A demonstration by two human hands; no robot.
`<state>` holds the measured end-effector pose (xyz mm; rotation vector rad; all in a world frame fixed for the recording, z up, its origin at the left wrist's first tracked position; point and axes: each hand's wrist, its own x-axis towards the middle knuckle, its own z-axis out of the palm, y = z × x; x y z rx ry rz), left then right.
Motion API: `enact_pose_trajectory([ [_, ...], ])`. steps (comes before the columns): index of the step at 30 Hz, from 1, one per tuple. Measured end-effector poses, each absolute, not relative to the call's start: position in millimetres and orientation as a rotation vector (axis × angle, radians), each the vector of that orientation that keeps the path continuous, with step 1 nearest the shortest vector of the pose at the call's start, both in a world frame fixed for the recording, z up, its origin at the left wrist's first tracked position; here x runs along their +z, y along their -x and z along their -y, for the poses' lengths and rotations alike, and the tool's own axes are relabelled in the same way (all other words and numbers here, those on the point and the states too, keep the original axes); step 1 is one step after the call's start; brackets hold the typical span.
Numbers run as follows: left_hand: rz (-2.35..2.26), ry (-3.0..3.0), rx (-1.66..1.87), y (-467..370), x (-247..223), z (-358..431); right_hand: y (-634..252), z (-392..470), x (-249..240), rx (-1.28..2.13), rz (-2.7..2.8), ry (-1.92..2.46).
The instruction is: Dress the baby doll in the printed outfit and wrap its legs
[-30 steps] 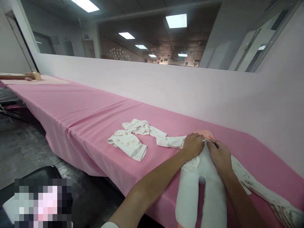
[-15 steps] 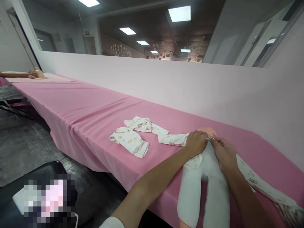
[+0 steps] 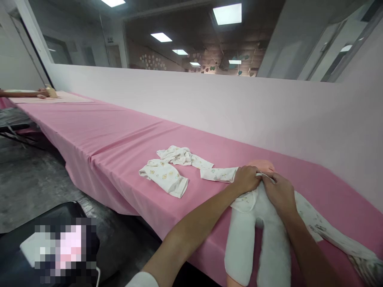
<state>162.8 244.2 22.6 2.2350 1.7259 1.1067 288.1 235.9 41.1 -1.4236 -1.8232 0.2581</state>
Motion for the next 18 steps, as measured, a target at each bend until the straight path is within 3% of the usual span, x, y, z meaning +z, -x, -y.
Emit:
enact_pose_trajectory([
  [9,-1.561,-1.97,1.229,-164.2,24.5,-241.1,-287.7,-226.8,40.5,0.104,1.914,1.437],
  [18,-1.342,-1.526,1.334,-161.9,34.9,-230.9,-289.9,-225.4,39.6,0.262,1.933,1.348],
])
